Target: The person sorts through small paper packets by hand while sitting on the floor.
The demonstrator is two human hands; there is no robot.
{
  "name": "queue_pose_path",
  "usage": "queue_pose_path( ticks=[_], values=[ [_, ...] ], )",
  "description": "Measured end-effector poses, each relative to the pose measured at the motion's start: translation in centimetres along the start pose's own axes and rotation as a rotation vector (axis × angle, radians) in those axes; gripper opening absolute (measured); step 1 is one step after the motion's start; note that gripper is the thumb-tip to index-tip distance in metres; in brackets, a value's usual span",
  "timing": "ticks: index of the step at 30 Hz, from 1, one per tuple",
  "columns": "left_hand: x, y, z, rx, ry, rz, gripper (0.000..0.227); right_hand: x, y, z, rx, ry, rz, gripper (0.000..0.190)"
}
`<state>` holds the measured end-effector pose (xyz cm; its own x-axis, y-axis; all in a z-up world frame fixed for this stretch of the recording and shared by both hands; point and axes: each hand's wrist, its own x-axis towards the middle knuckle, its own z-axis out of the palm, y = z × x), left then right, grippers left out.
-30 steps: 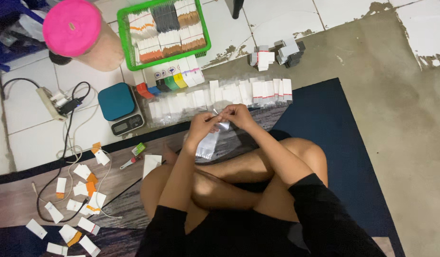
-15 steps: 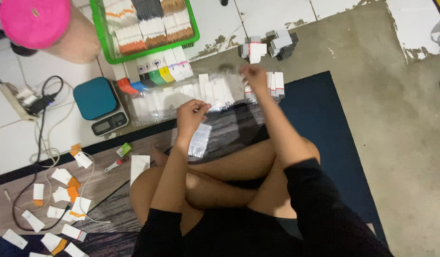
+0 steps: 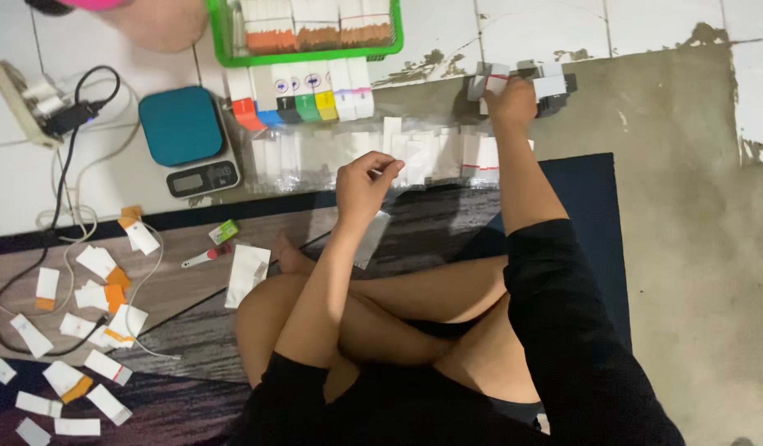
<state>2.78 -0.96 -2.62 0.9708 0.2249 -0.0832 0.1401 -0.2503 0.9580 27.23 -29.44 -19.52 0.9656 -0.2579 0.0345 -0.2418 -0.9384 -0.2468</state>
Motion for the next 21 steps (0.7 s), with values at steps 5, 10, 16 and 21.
queue_pose_path(
  ticks=[5, 10, 16, 21],
  values=[
    [0.0, 0.3, 0.0, -0.036, 0.014, 0.011, 0.015, -1.6, -2.0, -4.1, 0.213, -0.168, 0.262, 0.040],
    [0.3, -0.5, -0.1, -0.099, 0.039, 0.020, 0.006, -2.6, -1.3, -3.0, 0.458, 0.006, 0.137, 0.028],
    [0.4, -1.3, -0.1, -0.189, -0.008, 0.003, 0.004, -7.0, -3.2, -5.0, 0.466, 0.095, -0.211, 0.022],
    [0.6, -2.5, 0.1, -0.282, -0.011, 0.106, 0.017, -17.9, -7.1, -14.3, 0.890, -0.373, -0.313, 0.016]
  ],
)
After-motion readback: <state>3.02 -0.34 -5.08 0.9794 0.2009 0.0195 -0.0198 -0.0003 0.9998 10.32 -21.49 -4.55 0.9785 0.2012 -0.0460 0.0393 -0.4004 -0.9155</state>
